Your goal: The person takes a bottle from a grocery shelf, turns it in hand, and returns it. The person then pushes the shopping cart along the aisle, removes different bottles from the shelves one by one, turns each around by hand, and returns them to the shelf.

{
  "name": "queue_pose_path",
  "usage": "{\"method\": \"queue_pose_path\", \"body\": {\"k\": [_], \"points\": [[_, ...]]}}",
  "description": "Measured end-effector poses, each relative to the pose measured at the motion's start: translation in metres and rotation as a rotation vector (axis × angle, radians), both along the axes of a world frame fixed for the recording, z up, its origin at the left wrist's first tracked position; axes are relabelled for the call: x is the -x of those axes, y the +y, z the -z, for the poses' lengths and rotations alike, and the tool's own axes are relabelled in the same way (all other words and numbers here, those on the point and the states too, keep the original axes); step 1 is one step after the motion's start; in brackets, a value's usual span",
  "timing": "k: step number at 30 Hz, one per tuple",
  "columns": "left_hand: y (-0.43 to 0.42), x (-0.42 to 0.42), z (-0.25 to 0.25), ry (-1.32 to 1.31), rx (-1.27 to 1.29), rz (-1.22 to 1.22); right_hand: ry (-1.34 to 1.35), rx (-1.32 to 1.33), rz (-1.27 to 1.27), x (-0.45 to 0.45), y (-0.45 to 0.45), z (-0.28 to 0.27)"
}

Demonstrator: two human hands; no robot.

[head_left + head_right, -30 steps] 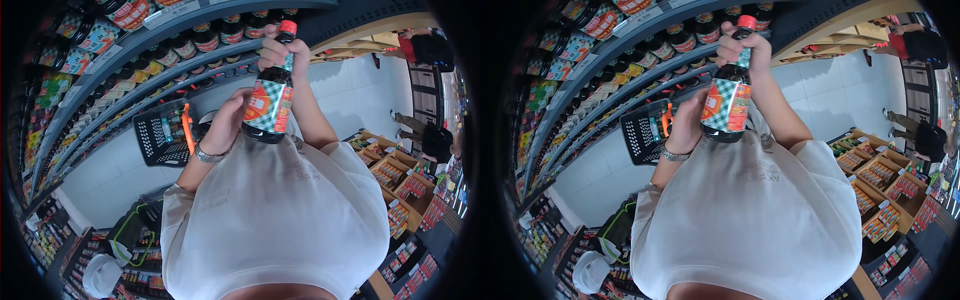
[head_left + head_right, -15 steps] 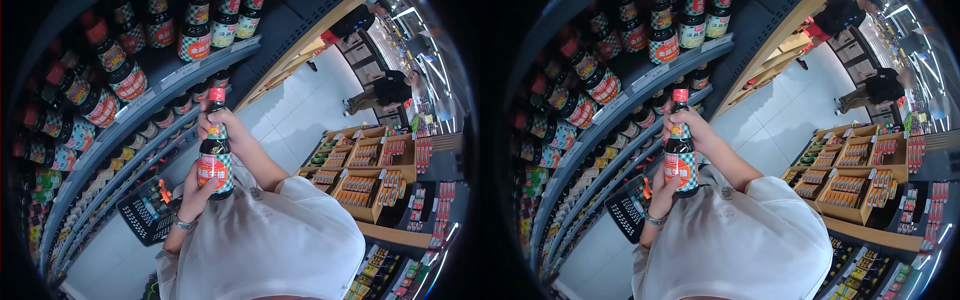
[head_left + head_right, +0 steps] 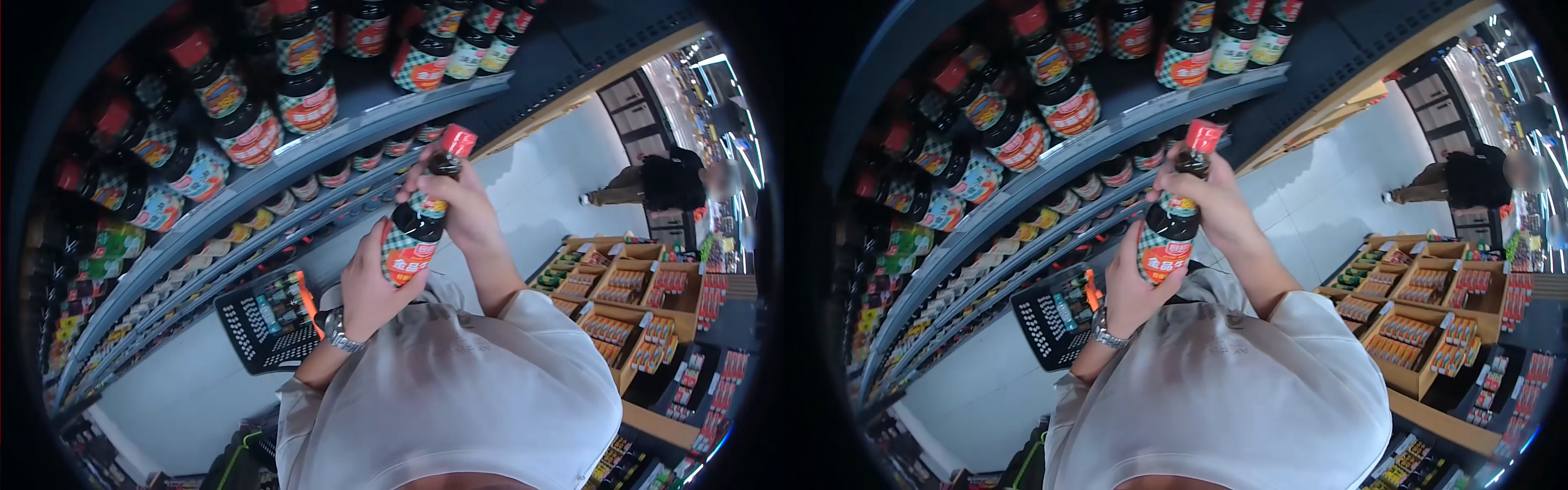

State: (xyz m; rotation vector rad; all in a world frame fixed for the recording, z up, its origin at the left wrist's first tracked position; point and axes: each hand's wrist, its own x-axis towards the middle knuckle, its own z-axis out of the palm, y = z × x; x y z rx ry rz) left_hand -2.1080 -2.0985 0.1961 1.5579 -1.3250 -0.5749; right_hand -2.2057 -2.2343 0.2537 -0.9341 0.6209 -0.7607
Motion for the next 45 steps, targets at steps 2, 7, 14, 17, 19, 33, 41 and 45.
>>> {"method": "queue_pose_path", "body": {"k": [2, 7, 14, 17, 19, 33, 41, 45], "points": [[-0.009, -0.003, -0.003, -0.024, 0.011, -0.001, -0.024, 0.121, 0.071, -0.007, -0.003, -0.008], [-0.037, -0.015, -0.024, -0.086, 0.203, -0.037, -0.242, 0.496, 0.146, -0.011, -0.011, -0.042], [-0.056, -0.015, -0.029, -0.254, 0.280, -0.259, -0.552, 1.052, 0.101, -0.021, -0.063, -0.077], [-0.067, -0.015, -0.032, -0.251, 0.333, -0.341, -0.538, 1.184, 0.220, -0.045, -0.081, -0.083], [-0.073, -0.014, -0.036, -0.255, 0.339, -0.373, -0.583, 1.247, 0.162, -0.059, -0.094, -0.077], [-0.101, -0.030, -0.039, -0.433, 0.344, -0.528, -0.110, 1.195, 0.277, -0.097, -0.122, -0.067], [-0.106, -0.034, -0.043, -0.506, 0.311, -0.610, -0.001, 1.162, 0.284, -0.100, -0.128, -0.062], [-0.107, -0.034, -0.042, -0.456, 0.295, -0.599, -0.037, 1.139, 0.266, -0.106, -0.135, -0.056]]}}
